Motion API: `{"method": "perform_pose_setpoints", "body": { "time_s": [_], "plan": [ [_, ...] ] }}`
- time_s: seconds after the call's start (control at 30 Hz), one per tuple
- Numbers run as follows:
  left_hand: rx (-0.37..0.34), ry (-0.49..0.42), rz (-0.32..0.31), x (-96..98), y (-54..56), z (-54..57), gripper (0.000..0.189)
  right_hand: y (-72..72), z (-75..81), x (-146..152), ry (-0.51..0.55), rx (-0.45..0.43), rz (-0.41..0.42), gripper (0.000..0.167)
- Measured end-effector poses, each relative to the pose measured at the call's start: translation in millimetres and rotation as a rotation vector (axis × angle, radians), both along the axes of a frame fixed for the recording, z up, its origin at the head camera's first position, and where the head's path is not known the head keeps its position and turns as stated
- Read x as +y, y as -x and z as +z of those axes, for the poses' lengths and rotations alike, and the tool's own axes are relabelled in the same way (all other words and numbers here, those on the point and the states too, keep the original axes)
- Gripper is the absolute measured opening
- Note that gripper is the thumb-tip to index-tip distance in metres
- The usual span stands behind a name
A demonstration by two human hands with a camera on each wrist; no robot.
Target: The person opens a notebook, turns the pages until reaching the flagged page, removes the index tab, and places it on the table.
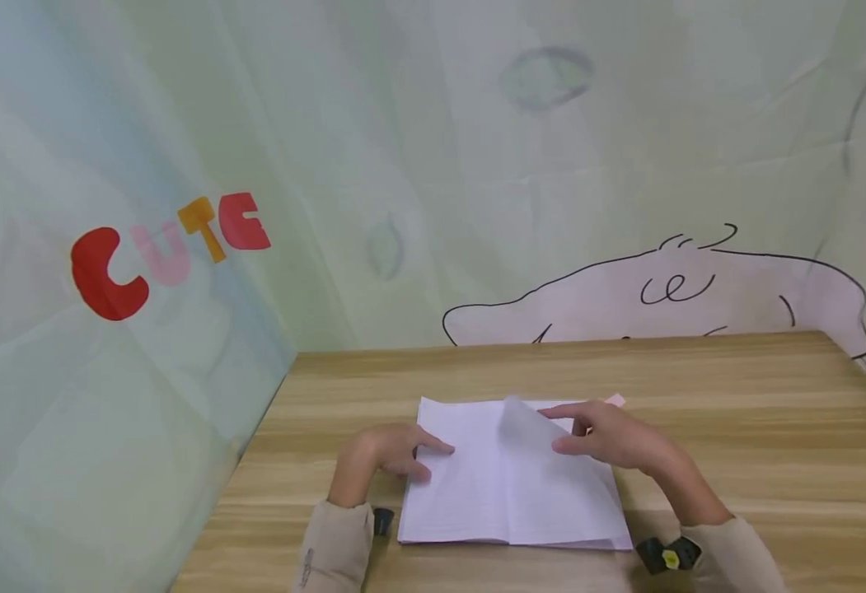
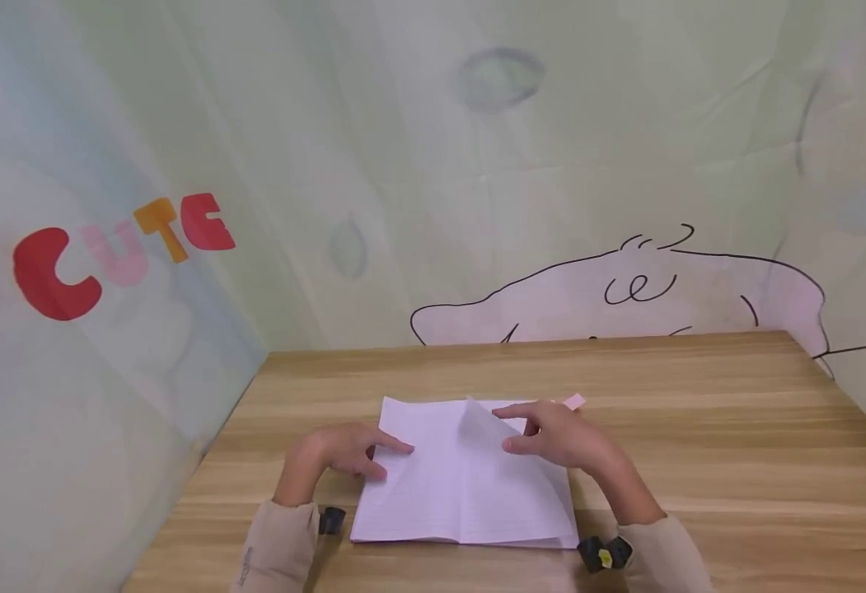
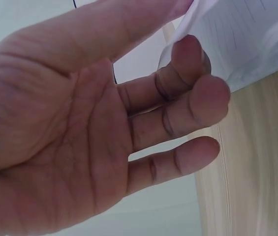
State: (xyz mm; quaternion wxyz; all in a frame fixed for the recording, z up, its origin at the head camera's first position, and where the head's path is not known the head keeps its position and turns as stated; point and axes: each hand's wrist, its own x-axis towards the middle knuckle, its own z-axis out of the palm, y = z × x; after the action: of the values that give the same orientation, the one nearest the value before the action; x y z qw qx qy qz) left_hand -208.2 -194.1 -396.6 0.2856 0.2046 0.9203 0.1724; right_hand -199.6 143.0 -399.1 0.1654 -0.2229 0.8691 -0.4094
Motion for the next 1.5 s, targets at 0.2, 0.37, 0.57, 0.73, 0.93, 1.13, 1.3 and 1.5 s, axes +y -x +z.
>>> {"method": "perform_pose_setpoints", "body": {
  "time_s": [0.2,0.37,0.57,0.73,0.93,1.13,1.3,1.5],
  "plan": [
    [0.003,0.028,0.004,-1.3,0.5,0.6,0.047,-2.3,3.6,-2.9,0.045,-0.048,-0.005,0.034],
    [0.011,0.033,-0.009,-3.8,-1.8,-0.2,0.047,-3.7,3.9,-2.6,0.05,-0.062,-0.125,0.026],
    [0.001,0.013,0.004,-5.0,-2.3,-1.0,0.047,-1.8,6.4,-1.7,0.117,-0.07,-0.133,0.014],
    [-0.007,0.002,0.005,-5.4,-1.9,0.4,0.046,1.4,4.2,-4.0,0.212,-0.15,-0.155,0.024],
    [-0.002,0.002,-0.005,-5.1,0.2,3.0,0.046,5.9,-4.2,-18.8,0.413,-0.225,-0.1,0.029],
    [0.006,0.027,0.001,-4.2,-0.2,3.6,0.042,1.0,-13.5,-34.6,0.521,-0.339,-0.072,0.037],
    [0.042,0.055,-0.032,-4.9,-1.3,4.6,0.032,-1.4,-19.4,-45.7,0.535,-0.336,-0.018,0.041],
    [0.072,-0.037,-0.089,-5.0,3.0,6.9,0.031,-1.7,-28.8,-54.6,0.565,-0.34,-0.01,0.043]
  ]
}}
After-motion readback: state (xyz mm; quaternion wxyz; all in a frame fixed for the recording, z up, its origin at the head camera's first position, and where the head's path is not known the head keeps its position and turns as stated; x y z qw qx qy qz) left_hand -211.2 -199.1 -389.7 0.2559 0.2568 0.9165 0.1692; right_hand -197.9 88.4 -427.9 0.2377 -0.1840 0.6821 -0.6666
